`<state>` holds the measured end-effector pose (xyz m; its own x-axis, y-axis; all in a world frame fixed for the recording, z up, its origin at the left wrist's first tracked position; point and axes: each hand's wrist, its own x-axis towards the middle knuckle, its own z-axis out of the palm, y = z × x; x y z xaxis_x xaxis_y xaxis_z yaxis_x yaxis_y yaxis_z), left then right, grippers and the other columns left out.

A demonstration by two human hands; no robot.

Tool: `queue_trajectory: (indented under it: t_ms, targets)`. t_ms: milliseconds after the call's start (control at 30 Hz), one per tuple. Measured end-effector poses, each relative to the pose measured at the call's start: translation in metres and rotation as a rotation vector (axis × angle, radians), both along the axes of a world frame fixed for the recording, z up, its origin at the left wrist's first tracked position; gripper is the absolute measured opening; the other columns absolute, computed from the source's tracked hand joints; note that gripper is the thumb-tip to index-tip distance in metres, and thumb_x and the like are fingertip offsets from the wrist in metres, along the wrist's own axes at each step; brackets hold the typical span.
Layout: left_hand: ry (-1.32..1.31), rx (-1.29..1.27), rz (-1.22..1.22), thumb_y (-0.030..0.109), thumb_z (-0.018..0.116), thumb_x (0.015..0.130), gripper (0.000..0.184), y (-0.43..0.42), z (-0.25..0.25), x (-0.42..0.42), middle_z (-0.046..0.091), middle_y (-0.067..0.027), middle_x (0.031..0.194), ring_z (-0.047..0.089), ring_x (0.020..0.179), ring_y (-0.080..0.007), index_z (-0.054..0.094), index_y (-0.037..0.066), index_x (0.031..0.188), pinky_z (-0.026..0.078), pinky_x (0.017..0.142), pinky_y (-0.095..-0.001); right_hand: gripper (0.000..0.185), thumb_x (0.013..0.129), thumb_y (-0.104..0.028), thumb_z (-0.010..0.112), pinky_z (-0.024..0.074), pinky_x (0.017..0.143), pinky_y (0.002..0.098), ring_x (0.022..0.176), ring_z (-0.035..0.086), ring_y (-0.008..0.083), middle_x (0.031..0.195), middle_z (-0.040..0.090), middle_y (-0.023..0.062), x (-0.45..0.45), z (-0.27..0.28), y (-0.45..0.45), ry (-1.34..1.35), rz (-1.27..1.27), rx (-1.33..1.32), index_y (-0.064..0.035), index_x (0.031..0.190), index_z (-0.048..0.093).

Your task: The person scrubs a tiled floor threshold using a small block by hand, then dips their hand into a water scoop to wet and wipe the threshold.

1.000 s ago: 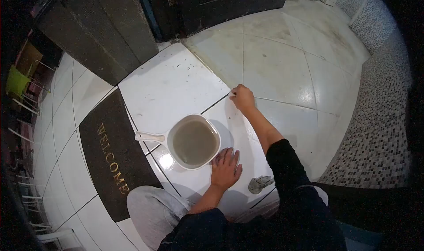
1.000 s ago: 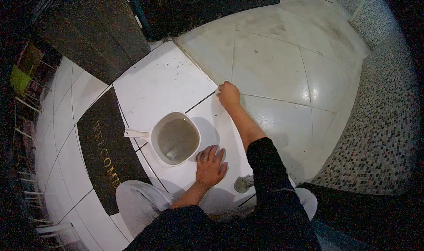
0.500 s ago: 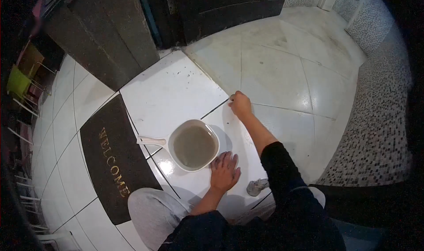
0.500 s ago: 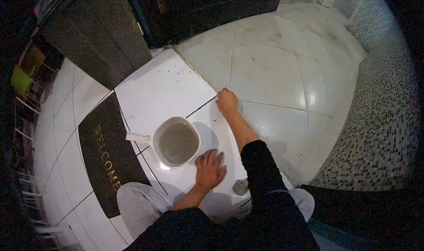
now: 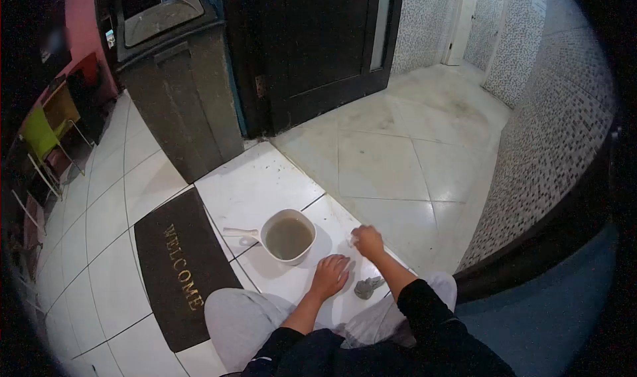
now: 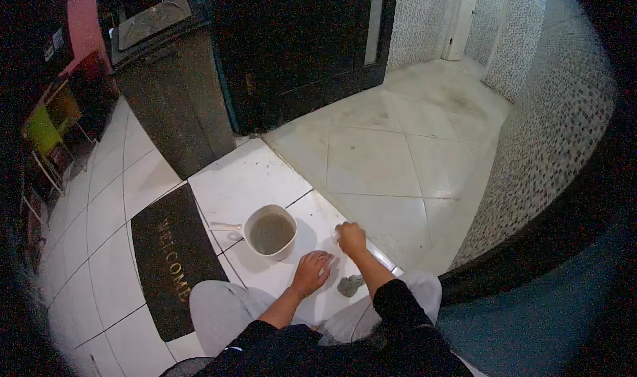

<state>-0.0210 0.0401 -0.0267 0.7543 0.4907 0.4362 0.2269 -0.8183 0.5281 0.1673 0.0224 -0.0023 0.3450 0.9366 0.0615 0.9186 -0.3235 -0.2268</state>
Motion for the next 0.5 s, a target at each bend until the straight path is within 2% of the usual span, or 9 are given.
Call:
queue_trajectory:
  t_ms: [33, 100, 133, 200, 267, 300, 367, 433, 500]
  targets:
    - [0.028, -0.025, -0.053, 0.021, 0.055, 0.08, 0.033, -0.003, 0.011, -0.003, 0.052, -0.0086, 0.111, 0.047, 0.108, -0.0253, 0.055, 0.009, 0.11, 0.035, 0.092, -0.0397, 0.027, 0.066, -0.014, 0.069, 0.0476, 0.074, 0.0408, 0.086, 0.056, 0.0297, 0.092, 0.061, 0.0098, -0.004, 0.015, -0.001, 0.002, 0.001, 0.008, -0.0112, 0.093, 0.064]
    - [0.027, 0.01, -0.048, 0.019, 0.055, 0.08, 0.03, -0.011, 0.031, -0.015, 0.055, -0.0093, 0.107, 0.048, 0.107, -0.0254, 0.056, 0.007, 0.108, 0.037, 0.089, -0.038, 0.032, 0.064, -0.012, 0.071, 0.0461, 0.075, 0.0389, 0.084, 0.056, 0.0292, 0.092, 0.06, 0.0109, -0.01, 0.045, -0.005, 0.202, -0.113, 0.33, -0.0109, 0.096, 0.064]
    - [0.015, -0.047, -0.029, 0.018, 0.055, 0.08, 0.03, -0.014, 0.041, -0.022, 0.055, -0.0098, 0.107, 0.049, 0.105, -0.0263, 0.056, 0.007, 0.107, 0.038, 0.089, -0.0389, 0.032, 0.064, -0.012, 0.071, 0.0461, 0.075, 0.0389, 0.084, 0.056, 0.0292, 0.092, 0.06, 0.0109, -0.011, 0.058, -0.009, 0.205, -0.116, 0.343, -0.0109, 0.096, 0.064]
    - [-0.002, -0.092, -0.007, 0.017, 0.056, 0.079, 0.029, -0.017, 0.054, -0.037, 0.056, -0.0104, 0.106, 0.049, 0.104, -0.0272, 0.056, 0.006, 0.106, 0.038, 0.088, -0.0398, 0.038, 0.063, -0.01, 0.074, 0.0437, 0.078, 0.0383, 0.083, 0.053, 0.028, 0.087, 0.058, 0.0088, -0.011, 0.086, -0.021, 0.273, -0.081, 0.604, -0.0116, 0.099, 0.062]
    - [-0.144, -0.085, 0.036, 0.012, 0.057, 0.079, 0.026, -0.016, 0.066, -0.056, 0.057, -0.0142, 0.104, 0.051, 0.102, -0.0316, 0.057, 0.004, 0.104, 0.038, 0.091, -0.0416, 0.04, 0.062, -0.008, 0.074, 0.043, 0.077, 0.0363, 0.083, 0.052, 0.0261, 0.087, 0.057, 0.0084, -0.014, 0.117, -0.046, 0.295, -0.092, 0.726, -0.0106, 0.1, 0.062]
    - [-0.197, -0.073, 0.058, 0.01, 0.059, 0.077, 0.028, -0.014, 0.078, -0.066, 0.057, -0.0125, 0.105, 0.051, 0.101, -0.0305, 0.057, 0.005, 0.105, 0.039, 0.089, -0.0403, 0.042, 0.062, -0.006, 0.074, 0.0424, 0.076, 0.0343, 0.083, 0.052, 0.0242, 0.087, 0.057, 0.008, -0.014, 0.132, -0.063, 0.318, -0.108, 0.834, -0.0095, 0.101, 0.062]
    - [-0.302, -0.004, 0.164, 0.009, 0.059, 0.077, 0.027, -0.012, 0.097, -0.086, 0.056, -0.0141, 0.105, 0.051, 0.101, -0.0317, 0.057, 0.005, 0.104, 0.04, 0.089, -0.039, 0.042, 0.064, -0.005, 0.073, 0.0425, 0.076, 0.0317, 0.082, 0.052, 0.0213, 0.089, 0.057, 0.0079, -0.01, 0.152, -0.1, 0.294, -0.157, 0.955, -0.0083, 0.104, 0.061]
    - [-0.339, -0.062, 0.235, 0.008, 0.058, 0.078, 0.027, -0.008, 0.131, -0.118, 0.056, -0.0152, 0.105, 0.051, 0.101, -0.0322, 0.056, 0.003, 0.105, 0.04, 0.09, -0.0386, 0.04, 0.065, -0.004, 0.073, 0.0429, 0.076, 0.031, 0.084, 0.053, 0.0208, 0.091, 0.056, 0.0084, -0.015, 0.175, -0.143, 0.221, -0.186, 1.039, -0.0058, 0.103, 0.061]
    - [-0.388, 0.013, 0.403, 0.006, 0.057, 0.079, 0.026, -0.002, 0.141, -0.155, 0.056, -0.015, 0.105, 0.052, 0.1, -0.0306, 0.056, 0.002, 0.105, 0.04, 0.09, -0.0379, 0.038, 0.066, -0.003, 0.071, 0.0434, 0.077, 0.0319, 0.086, 0.053, 0.0213, 0.091, 0.055, 0.0087, -0.031, 0.198, -0.183, 0.241, -0.228, 1.042, -0.0044, 0.102, 0.06]
